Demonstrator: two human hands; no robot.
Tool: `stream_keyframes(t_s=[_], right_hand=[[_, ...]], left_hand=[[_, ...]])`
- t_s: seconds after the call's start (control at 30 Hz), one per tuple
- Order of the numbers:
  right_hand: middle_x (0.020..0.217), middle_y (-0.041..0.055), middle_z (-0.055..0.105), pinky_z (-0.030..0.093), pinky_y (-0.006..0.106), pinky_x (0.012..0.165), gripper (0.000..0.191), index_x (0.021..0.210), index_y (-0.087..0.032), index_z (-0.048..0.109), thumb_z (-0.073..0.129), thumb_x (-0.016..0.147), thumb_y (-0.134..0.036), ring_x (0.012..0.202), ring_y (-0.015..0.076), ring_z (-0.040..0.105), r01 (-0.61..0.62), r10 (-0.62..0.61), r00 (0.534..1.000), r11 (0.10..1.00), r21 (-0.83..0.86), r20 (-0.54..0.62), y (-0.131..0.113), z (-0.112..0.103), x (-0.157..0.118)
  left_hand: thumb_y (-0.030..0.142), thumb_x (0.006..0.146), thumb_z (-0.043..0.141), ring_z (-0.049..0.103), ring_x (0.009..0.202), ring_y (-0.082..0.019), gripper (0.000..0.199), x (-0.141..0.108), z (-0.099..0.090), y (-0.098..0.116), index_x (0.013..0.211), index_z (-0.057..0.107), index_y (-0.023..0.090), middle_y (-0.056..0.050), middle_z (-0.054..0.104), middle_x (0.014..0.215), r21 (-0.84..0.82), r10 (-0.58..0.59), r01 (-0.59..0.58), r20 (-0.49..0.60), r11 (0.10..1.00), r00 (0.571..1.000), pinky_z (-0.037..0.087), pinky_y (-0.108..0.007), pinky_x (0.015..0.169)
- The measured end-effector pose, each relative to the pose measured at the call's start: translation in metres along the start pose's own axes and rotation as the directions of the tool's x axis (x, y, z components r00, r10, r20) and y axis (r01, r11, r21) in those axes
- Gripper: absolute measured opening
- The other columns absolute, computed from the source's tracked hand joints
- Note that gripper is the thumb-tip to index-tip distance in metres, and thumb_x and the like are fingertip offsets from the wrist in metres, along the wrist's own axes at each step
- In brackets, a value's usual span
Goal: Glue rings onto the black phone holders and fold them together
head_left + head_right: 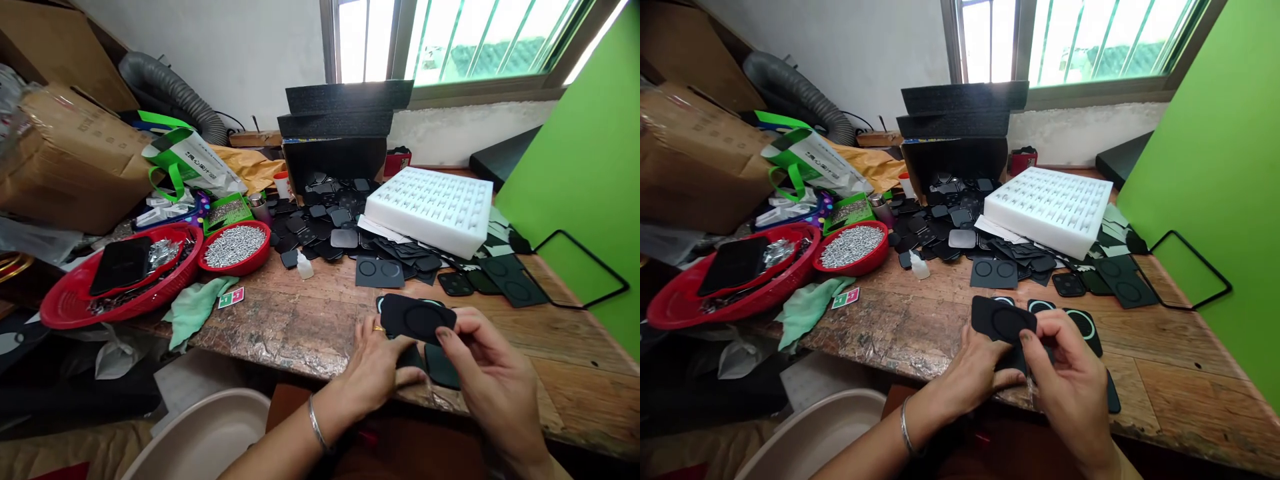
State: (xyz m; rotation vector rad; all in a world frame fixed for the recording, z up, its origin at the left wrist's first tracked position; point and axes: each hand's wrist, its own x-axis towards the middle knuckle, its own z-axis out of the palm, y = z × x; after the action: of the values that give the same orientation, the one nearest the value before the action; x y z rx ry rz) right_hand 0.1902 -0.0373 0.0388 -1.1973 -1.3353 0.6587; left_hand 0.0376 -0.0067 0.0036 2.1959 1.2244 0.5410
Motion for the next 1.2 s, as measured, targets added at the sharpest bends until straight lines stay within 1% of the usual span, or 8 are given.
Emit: stream_keyframes(t_s=[0.17, 0.3, 0.37, 0.47, 0.6, 0.8, 0.93, 1.2], right_hand=[[0.077, -0.0021, 0.051, 0.04, 0.02, 0.064, 0.016, 0.083, -0.022, 0.057, 0.062, 0.086, -0.038, 0.069, 0.0112, 0.047, -0.305, 0.3, 0.952, 0.947, 0.106, 0.057, 0.026, -0.009, 0.016], [0.08, -0.001, 0.054, 0.039, 0.022, 0.069, 0.023, 0.075, -0.02, 0.058, 0.066, 0.082, -0.041, 0.076, 0.013, 0.048, -0.424, 0.39, 0.888, 0.9, 0.102, 0.245, 0.038, -0.009, 0.025], [0.083, 0.0004, 0.058, 0.04, 0.023, 0.074, 0.027, 0.07, -0.019, 0.059, 0.069, 0.079, -0.041, 0.08, 0.0145, 0.05, -0.486, 0.425, 0.837, 0.867, 0.109, 0.345, 0.038, -0.001, 0.029], [0.089, 0.004, 0.064, 0.042, 0.027, 0.082, 0.031, 0.065, -0.017, 0.06, 0.074, 0.073, -0.043, 0.088, 0.0184, 0.055, -0.616, 0.479, 0.726, 0.772, 0.157, 0.494, 0.034, 0.015, 0.032], [0.087, 0.006, 0.067, 0.045, 0.029, 0.082, 0.034, 0.06, -0.016, 0.059, 0.078, 0.066, -0.044, 0.086, 0.0197, 0.058, -0.716, 0.522, 0.62, 0.682, 0.151, 0.586, 0.029, 0.035, 0.031], [0.069, 0.0015, 0.062, 0.045, 0.023, 0.06, 0.035, 0.066, -0.015, 0.061, 0.081, 0.063, -0.043, 0.063, 0.0121, 0.053, -0.741, 0.564, 0.536, 0.671, 0.03, 0.629, 0.023, 0.049, 0.024], [0.071, 0.0004, 0.062, 0.052, 0.028, 0.067, 0.032, 0.064, -0.016, 0.059, 0.081, 0.065, -0.039, 0.066, 0.0134, 0.058, -0.804, 0.565, 0.455, 0.593, 0.044, 0.688, 0.019, 0.053, 0.021], [0.074, 0.0021, 0.064, 0.057, 0.033, 0.074, 0.028, 0.069, -0.015, 0.064, 0.081, 0.065, -0.037, 0.069, 0.0152, 0.062, -0.813, 0.57, 0.435, 0.582, 0.032, 0.697, 0.021, 0.053, 0.019]], left_hand=[[0.02, 0.076, 0.069, 0.04, 0.118, -0.03, 0.031, -0.016, -0.01, -0.014, 0.104, 0.059, 0.026, -0.008, 0.038, 0.131, 0.033, -0.115, 0.117, -0.075, 0.993, 0.991, 0.038, -0.046, 0.098], [0.006, 0.062, 0.072, 0.049, 0.113, -0.024, 0.071, -0.028, -0.029, -0.043, 0.124, 0.043, 0.026, -0.008, 0.042, 0.127, -0.215, -0.3, 0.261, -0.176, 0.941, 0.938, 0.04, -0.039, 0.099], [0.007, 0.059, 0.073, 0.057, 0.102, -0.023, 0.083, -0.033, -0.041, -0.058, 0.131, 0.036, 0.023, -0.006, 0.055, 0.11, -0.386, -0.429, 0.354, -0.125, 0.852, 0.895, 0.043, -0.039, 0.094], [0.016, 0.064, 0.072, 0.061, 0.084, -0.019, 0.068, -0.043, -0.058, -0.072, 0.127, 0.045, 0.016, -0.003, 0.063, 0.088, -0.65, -0.508, 0.435, 0.086, 0.623, 0.857, 0.048, -0.032, 0.079], [0.024, 0.07, 0.07, 0.061, 0.073, -0.013, 0.035, -0.056, -0.072, -0.071, 0.103, 0.067, 0.011, -0.005, 0.068, 0.084, -0.814, -0.474, 0.476, 0.293, 0.331, 0.83, 0.047, -0.021, 0.067], [0.022, 0.073, 0.066, 0.067, 0.068, -0.017, 0.04, -0.066, -0.074, -0.065, 0.112, 0.066, 0.015, -0.006, 0.07, 0.08, -0.832, -0.297, 0.54, 0.487, 0.13, 0.821, 0.053, -0.026, 0.062], [0.019, 0.073, 0.065, 0.069, 0.069, -0.019, 0.041, -0.068, -0.073, -0.067, 0.114, 0.065, 0.015, -0.008, 0.069, 0.08, -0.834, -0.199, 0.545, 0.521, 0.091, 0.83, 0.056, -0.028, 0.059], [0.017, 0.075, 0.061, 0.067, 0.061, -0.016, 0.038, -0.069, -0.072, -0.066, 0.112, 0.066, 0.014, -0.007, 0.067, 0.073, -0.828, -0.203, 0.547, 0.518, 0.122, 0.831, 0.056, -0.024, 0.055]])
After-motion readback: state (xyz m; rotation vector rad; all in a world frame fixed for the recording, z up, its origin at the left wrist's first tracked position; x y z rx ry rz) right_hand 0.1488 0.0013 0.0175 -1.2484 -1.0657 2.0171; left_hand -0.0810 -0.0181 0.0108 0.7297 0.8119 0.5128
